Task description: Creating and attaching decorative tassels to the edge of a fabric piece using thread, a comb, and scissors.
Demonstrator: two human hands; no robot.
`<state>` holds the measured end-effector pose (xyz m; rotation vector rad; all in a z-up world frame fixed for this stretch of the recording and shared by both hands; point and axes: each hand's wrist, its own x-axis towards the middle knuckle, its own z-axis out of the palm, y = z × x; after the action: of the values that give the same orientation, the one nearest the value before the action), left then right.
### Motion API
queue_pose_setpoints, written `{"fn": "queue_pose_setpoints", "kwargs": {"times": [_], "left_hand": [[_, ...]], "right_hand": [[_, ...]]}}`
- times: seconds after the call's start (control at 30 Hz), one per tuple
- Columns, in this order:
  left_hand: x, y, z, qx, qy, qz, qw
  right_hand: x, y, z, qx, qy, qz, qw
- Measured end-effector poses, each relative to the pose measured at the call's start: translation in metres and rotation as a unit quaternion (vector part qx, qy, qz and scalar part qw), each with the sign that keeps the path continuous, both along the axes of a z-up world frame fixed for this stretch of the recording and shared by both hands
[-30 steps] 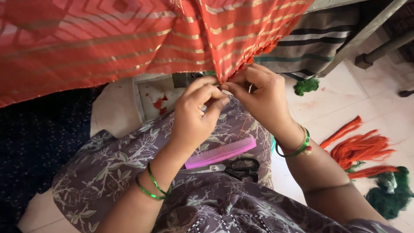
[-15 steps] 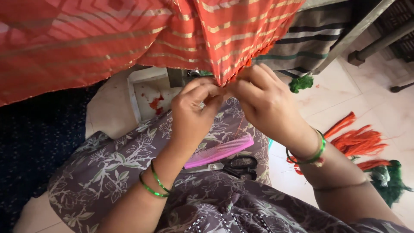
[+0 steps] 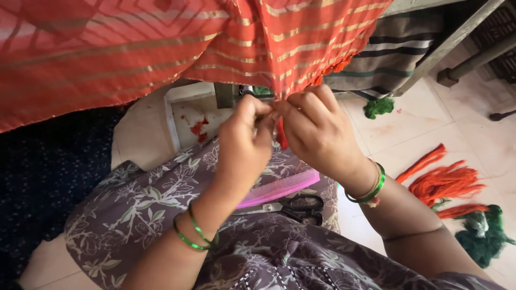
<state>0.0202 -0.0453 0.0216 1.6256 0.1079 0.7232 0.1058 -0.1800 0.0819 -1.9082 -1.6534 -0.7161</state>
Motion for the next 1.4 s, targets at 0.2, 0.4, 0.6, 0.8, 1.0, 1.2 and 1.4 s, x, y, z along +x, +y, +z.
{"fn": "queue_pose_setpoints", "kwargs": {"times": [0.2, 0.4, 0.6, 0.8, 1.0, 1.2, 1.4], "left_hand": [[0.003, 0.006, -0.008, 0.020, -0.018, -0.027, 0.999], [-0.001, 0.013, 0.001, -0.158, 0.051, -0.125, 0.978], [-0.005, 0.007, 0.015, 0.277, -0.075, 0.013, 0.958], [0.003, 0.006, 0.006, 0.173, -0.047, 0.005, 0.984], [0.005, 0.002, -0.005, 0.222, -0.078, 0.020, 0.972], [0.002, 0.025, 0.040, 0.538, -0.082, 0.141, 0.827], [-0.002, 0.046, 0.045, 0.649, -0.130, 0.153, 0.734]], "right_hand": [[0.014, -0.012, -0.006, 0.012, 0.225, 0.001, 0.974], [0.013, -0.014, -0.002, 0.032, 0.256, 0.039, 0.965], [0.019, -0.002, 0.000, 0.093, 0.126, -0.015, 0.988], [0.025, -0.013, -0.022, 0.082, 0.282, -0.017, 0.956], [0.024, -0.021, -0.034, 0.068, 0.546, 0.029, 0.834], [0.025, -0.016, -0.035, 0.077, 0.495, 0.037, 0.865], [0.020, -0.018, -0.017, 0.083, 0.392, 0.008, 0.916]]}}
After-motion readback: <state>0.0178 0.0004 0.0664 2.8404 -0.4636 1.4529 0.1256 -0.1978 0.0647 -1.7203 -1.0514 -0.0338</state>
